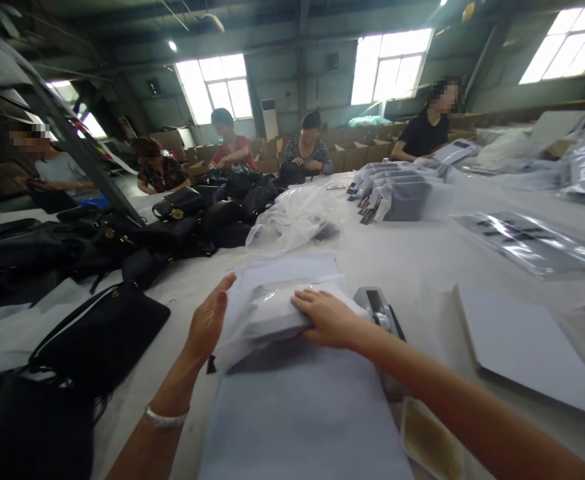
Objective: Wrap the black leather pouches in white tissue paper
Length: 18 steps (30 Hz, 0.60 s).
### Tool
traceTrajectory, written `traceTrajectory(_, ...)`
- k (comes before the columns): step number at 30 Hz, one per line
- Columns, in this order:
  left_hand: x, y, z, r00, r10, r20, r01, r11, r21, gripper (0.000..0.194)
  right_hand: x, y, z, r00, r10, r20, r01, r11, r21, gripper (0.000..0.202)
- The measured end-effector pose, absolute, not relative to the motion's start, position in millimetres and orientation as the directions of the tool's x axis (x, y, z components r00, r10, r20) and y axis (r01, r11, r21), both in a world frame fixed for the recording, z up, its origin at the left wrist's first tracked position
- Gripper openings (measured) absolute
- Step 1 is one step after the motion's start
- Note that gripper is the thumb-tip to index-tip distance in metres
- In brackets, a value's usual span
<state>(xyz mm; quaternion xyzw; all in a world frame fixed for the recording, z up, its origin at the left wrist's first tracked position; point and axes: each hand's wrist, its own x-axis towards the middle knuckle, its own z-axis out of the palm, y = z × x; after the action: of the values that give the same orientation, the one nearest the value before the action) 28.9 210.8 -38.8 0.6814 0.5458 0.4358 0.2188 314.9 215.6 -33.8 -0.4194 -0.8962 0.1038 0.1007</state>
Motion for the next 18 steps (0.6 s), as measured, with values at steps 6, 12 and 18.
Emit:
traceTrajectory(6, 11.6, 245.6, -44.8, 0.004, 0.971, 0.24, 0.583, -0.197, 0.788, 0.064, 335.2, 312.8, -0.1, -0.49, 0.81, 0.323, 0.775, 0.574, -0.264, 0.059)
traceTrajectory(12, 35.6, 293.5, -61.1, -0.012, 0.985, 0.172, 0.572, -0.134, 0.81, 0.075, 350.3, 363.6, -34.9, -0.347, 0.901, 0.259, 0.688, 0.432, -0.584, 0.078)
traceTrajectory(18, 66.7, 308.9, -56.7, 0.016, 0.985, 0.171, 0.591, -0.147, 0.793, 0.049, 367.1, 368.2, -41.5, -0.298, 0.921, 0.25, 0.641, 0.388, -0.662, 0.043)
